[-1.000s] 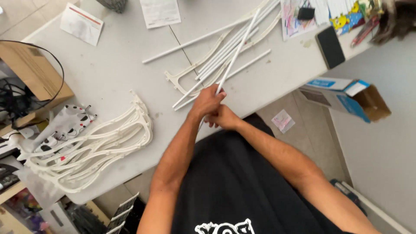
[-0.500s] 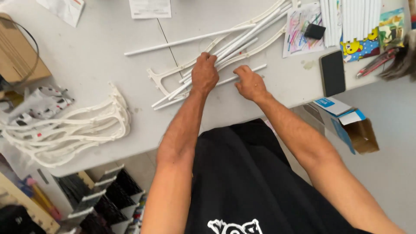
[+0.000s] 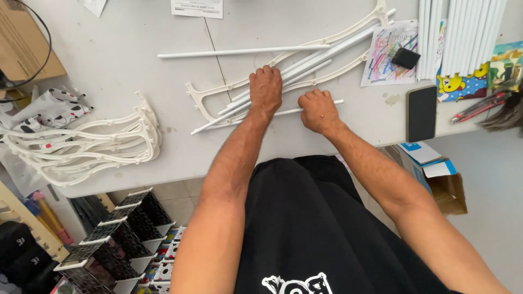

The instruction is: Assembling a plastic and metal shoe rack by inserting support rods into the side frames.

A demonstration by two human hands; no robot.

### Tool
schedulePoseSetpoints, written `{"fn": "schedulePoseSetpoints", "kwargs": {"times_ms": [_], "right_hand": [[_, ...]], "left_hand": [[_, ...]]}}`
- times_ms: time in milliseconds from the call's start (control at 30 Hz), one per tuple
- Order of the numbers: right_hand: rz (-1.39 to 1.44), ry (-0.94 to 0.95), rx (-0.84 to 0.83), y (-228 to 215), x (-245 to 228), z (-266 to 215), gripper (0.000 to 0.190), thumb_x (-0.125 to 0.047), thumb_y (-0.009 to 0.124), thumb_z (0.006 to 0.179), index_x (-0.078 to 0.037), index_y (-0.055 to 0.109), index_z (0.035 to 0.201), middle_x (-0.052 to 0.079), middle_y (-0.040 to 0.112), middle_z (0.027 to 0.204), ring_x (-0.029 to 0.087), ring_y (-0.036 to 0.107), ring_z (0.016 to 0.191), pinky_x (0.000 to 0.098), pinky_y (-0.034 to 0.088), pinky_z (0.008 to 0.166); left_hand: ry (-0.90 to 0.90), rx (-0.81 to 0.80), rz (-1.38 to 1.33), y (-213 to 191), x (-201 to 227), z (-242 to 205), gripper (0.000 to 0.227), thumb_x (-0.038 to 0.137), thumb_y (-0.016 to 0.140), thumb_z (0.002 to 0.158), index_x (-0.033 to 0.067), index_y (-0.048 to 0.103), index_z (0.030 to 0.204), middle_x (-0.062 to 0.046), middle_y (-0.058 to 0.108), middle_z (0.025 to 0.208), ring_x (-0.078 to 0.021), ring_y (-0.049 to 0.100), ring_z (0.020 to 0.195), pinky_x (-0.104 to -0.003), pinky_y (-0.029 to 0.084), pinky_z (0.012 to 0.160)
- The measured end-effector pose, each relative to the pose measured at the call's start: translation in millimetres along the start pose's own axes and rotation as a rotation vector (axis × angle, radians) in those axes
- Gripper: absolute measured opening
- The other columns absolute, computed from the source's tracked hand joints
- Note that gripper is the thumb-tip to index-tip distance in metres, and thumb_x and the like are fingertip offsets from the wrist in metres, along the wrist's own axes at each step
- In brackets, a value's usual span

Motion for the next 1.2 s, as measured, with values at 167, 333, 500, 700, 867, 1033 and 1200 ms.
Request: {"fn": "schedulePoseSetpoints", "kwargs": {"times_ms": [167,333,500,700,867,1033,1200], "right_hand": [[0.087,0.037,-0.127,-24,2,-4,0.014,-0.014,0.069,0.082,-0.015,0.066,0.096,0.003,0.068,0.080,0.026,0.072,0.084,0.0393,0.052,0.079],[0.108,0.040,-0.114,-52,7,-9,0.015,-0.013,0.069,0.083,-0.016,0.068,0.098,0.003,0.070,0.081,0.026,0.073,0.085,0.0396,0.053,0.081],[0.158,0.004,0.011,-63,19,-14,0.016,-0.013,0.072,0.079,-0.019,0.067,0.093,0.001,0.070,0.081,0.026,0.073,0.084,0.0397,0.051,0.080],[0.202,-0.087,0.181,-77,36,-20,0.017,-0.012,0.077,0.079,-0.021,0.068,0.091,0.002,0.067,0.078,0.027,0.071,0.082,0.0403,0.052,0.078],[0.198,-0.109,0.232,-80,50,-14,0.021,-0.017,0.084,0.077,-0.025,0.071,0.091,-0.002,0.068,0.080,0.023,0.070,0.082,0.0382,0.052,0.091],[0.190,-0.101,0.187,-100,40,0,0.023,-0.018,0.088,0.077,-0.026,0.073,0.092,-0.006,0.072,0.085,0.016,0.071,0.092,0.0377,0.042,0.113],[0.186,-0.323,0.220,-152,-4,31,0.032,-0.029,0.098,0.072,-0.015,0.076,0.089,0.003,0.076,0.104,0.024,0.068,0.109,0.0560,0.033,0.120]], "left_hand": [[-0.088,-0.009,-0.015,3,10,0,0.017,0.012,0.071,0.079,0.0063,0.069,0.095,-0.012,0.059,0.092,-0.0292,0.062,0.086,-0.046,0.048,0.075],[-0.085,-0.095,-0.015,57,10,-8,0.017,0.016,0.064,0.082,0.0081,0.065,0.097,-0.008,0.059,0.085,-0.0280,0.065,0.080,-0.044,0.048,0.072],[-0.053,-0.140,-0.133,41,4,-15,0.011,0.012,0.062,0.081,0.0070,0.069,0.088,-0.012,0.062,0.082,-0.0321,0.069,0.081,-0.045,0.053,0.071],[-0.126,-0.240,-0.376,3,-3,-30,0.020,0.013,0.054,0.081,0.0034,0.067,0.093,-0.014,0.063,0.079,-0.0377,0.072,0.077,-0.051,0.058,0.066],[-0.168,-0.361,-0.517,-92,-16,-59,0.026,0.023,0.057,0.085,0.0028,0.066,0.098,-0.020,0.068,0.085,-0.0451,0.073,0.087,-0.056,0.057,0.075],[-0.256,-0.613,-0.760,-154,-30,-100,0.042,0.038,0.067,0.087,-0.0007,0.068,0.103,-0.032,0.072,0.101,-0.0526,0.068,0.105,-0.060,0.054,0.092],[-0.281,-0.735,-0.692,-114,-52,-144,0.029,0.037,0.062,0.090,0.0090,0.059,0.097,-0.009,0.062,0.105,-0.0315,0.062,0.093,-0.045,0.049,0.079]]}}
Point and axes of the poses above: each hand's wrist, its own z-axis towards the middle knuckle, its own y-axis out of the palm, x = y × z, the point moved 3 cm from there along z, towards the middle knuckle
